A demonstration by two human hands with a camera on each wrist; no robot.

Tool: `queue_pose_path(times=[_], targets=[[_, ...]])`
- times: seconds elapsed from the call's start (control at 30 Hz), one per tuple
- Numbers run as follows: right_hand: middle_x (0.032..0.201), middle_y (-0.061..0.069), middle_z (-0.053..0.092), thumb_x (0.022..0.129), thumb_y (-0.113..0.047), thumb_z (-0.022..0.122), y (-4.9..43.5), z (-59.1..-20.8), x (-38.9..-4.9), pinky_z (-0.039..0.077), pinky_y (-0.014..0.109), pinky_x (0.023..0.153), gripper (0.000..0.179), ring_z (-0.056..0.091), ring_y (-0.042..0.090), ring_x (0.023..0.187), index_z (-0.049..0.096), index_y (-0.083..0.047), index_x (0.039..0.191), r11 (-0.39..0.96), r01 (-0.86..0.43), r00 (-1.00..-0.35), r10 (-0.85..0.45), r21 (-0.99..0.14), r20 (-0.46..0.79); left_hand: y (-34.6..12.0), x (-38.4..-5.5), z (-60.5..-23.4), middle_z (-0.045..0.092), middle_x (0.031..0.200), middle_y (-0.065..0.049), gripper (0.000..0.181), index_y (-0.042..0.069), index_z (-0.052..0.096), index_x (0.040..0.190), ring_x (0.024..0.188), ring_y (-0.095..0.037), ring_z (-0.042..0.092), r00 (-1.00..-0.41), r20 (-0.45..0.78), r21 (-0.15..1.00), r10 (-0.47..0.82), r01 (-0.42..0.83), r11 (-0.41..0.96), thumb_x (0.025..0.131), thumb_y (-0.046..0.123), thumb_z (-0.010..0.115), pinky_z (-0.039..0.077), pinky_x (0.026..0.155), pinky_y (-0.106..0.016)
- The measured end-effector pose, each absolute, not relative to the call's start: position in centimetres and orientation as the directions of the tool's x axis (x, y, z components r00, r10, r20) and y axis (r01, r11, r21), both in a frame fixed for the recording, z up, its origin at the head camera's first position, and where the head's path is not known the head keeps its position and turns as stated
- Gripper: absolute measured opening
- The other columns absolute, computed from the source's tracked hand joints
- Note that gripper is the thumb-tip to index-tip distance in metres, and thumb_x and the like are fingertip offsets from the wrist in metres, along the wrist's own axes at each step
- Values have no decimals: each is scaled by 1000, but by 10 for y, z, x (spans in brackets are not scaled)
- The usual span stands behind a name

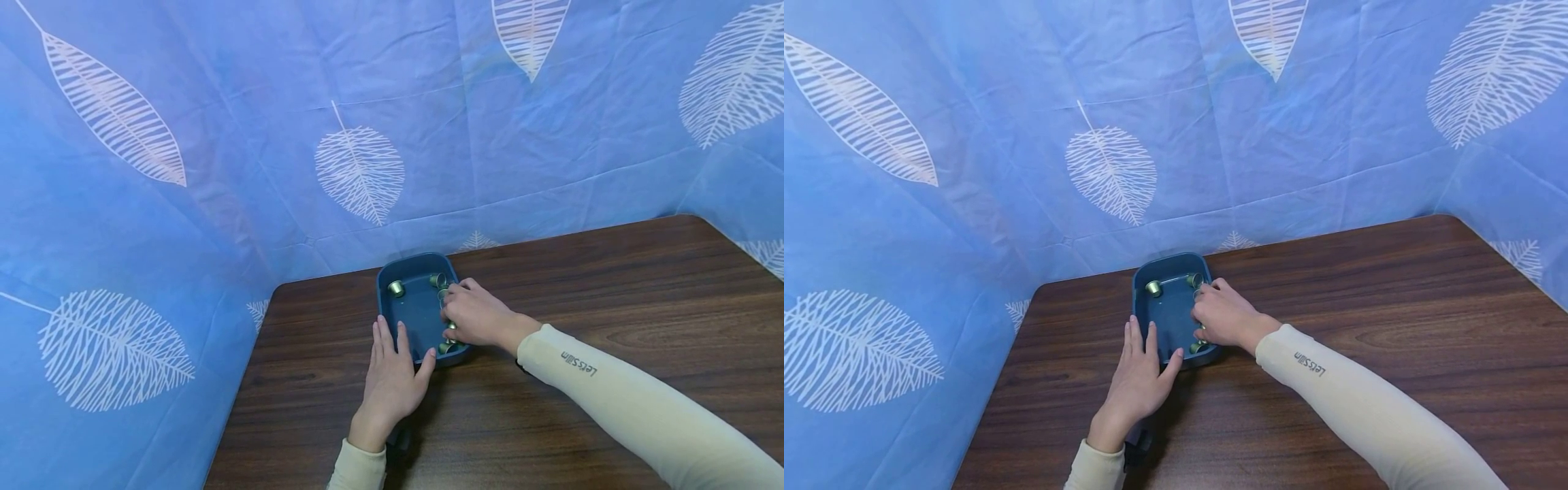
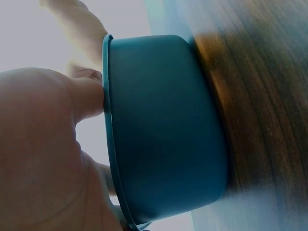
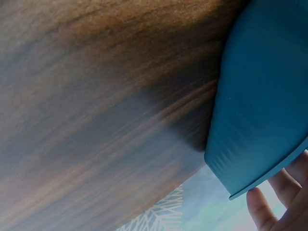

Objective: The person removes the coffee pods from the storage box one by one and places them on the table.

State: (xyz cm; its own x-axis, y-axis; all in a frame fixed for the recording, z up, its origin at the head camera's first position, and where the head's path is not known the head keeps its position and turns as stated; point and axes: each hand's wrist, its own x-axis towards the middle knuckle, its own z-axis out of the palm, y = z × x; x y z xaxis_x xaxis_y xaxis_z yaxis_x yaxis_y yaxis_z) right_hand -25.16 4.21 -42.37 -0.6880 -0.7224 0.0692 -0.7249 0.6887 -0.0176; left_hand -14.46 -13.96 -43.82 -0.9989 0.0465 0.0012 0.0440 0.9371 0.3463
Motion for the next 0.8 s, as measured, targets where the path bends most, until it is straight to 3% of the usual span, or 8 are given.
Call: queue_pose_path(times=[0.13,0.27,0.57,0.8], targets=[[101,-2,73,91,-30,67,42,-423,-251,39,50,101,17,58,21,108,78,-20,99,685,-728,-683,-725,-4,92,-139,-144,-438,-4,162,-22,82,5,23,154,150,-38,-2,-999,10,349,42,43,936,96,60,39,21,117,-54],[98,-2,73,90,-20,67,41,-423,-249,39,51,102,14,58,21,107,78,-19,98,681,-732,-677,-729,5,103,-139,-144,-439,-3,162,-22,81,5,23,154,150,-37,-2,-999,10,353,36,37,935,96,60,40,21,117,-54],[93,-6,70,83,-17,75,39,-421,-248,41,47,100,15,55,19,102,76,-18,98,675,-738,-671,-734,4,108,-138,-144,-437,-4,162,-21,81,5,23,154,150,-36,-3,-999,8,351,33,33,936,96,61,40,20,117,-53],[93,-4,68,83,-14,74,38,-421,-247,46,37,85,16,53,18,95,77,-18,98,664,-747,-662,-741,-26,113,-138,-144,-437,-4,162,-22,81,4,23,153,150,-35,-5,-999,10,356,38,39,934,97,60,39,20,117,-54]])
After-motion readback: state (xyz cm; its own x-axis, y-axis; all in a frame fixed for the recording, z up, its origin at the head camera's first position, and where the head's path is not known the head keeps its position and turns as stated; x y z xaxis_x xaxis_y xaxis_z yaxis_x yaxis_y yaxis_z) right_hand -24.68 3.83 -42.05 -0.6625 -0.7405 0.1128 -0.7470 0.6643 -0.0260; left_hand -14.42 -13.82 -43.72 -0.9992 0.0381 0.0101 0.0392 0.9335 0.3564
